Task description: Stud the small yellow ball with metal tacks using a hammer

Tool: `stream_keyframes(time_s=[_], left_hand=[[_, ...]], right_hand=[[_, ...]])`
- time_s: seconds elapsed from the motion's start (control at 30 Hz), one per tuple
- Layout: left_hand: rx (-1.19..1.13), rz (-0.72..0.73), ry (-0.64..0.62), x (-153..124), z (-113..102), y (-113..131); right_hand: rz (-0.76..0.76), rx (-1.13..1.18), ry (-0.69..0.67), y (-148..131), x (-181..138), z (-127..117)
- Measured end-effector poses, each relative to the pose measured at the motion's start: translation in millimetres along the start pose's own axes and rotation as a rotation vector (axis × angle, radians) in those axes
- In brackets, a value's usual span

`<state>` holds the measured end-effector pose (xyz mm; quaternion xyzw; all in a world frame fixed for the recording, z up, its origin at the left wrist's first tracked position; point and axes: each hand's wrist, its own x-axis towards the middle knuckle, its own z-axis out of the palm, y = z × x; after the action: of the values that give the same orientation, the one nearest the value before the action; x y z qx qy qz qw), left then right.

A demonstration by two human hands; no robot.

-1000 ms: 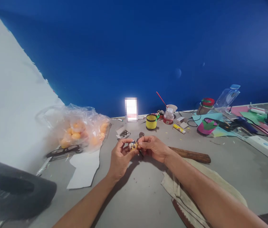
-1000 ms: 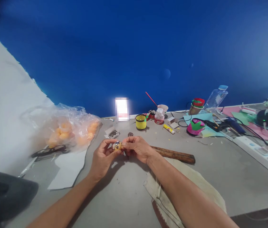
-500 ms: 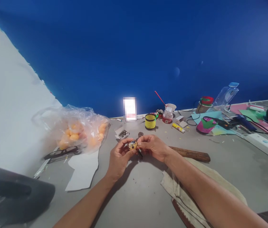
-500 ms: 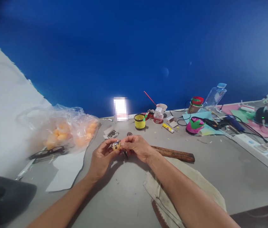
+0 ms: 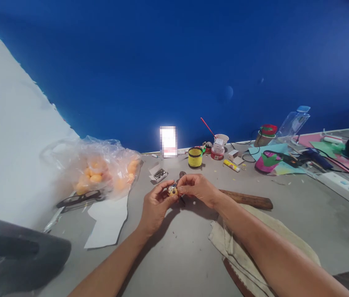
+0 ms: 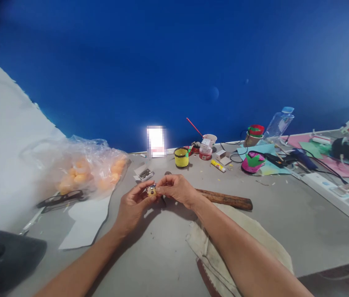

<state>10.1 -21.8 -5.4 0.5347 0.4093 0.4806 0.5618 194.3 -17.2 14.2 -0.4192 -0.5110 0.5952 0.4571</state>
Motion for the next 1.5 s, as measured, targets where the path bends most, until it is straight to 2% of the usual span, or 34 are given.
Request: stream_keyframes(time_s=[0.2, 0.33, 0.43, 0.63, 0.93, 1.07, 1.17, 1.3, 1.5], left_hand=[[0.035, -0.02, -0.055, -3.4, 2.3, 6.3], [0.023, -0.021, -0.083, -3.7, 3.2, 4.6], [0.014, -0.033, -0.111, -3.4, 3.3, 4.0], [-0.021, -0.042, -0.138, -4.3, 4.1, 6.2], [0.022, 0.021, -0.081, -4.0, 1.5, 1.0], [0.001, 0.011, -0.067, -3.2, 2.6, -0.2], [-0.052, -0.038, -0.066, -2.8, 3.7, 1.5], [-0.111, -0.095, -0.108, -3.1, 4.3, 6.4], [-0.117, -0.066, -0.16, -3.2, 4.0, 8.3]], right_hand=[[-0.208, -0.148, -0.031, 0.6, 1.5, -7.0], [-0.244, -0.268, 0.02, -0.9, 1.3, -9.2], [-0.23, -0.312, 0.029, -3.5, -1.1, -8.7], [-0.164, -0.221, -0.104, -6.7, -5.5, -7.7], [-0.123, -0.266, 0.053, 2.2, -1.8, 1.1], [-0.023, -0.203, 0.059, 1.9, -1.4, 3.6], [-0.009, -0.14, 0.037, -1.1, -1.7, 0.7], [-0.177, -0.257, 0.023, -3.6, -3.1, -3.3], [-0.347, -0.441, 0.008, -2.9, -5.4, -1.5]])
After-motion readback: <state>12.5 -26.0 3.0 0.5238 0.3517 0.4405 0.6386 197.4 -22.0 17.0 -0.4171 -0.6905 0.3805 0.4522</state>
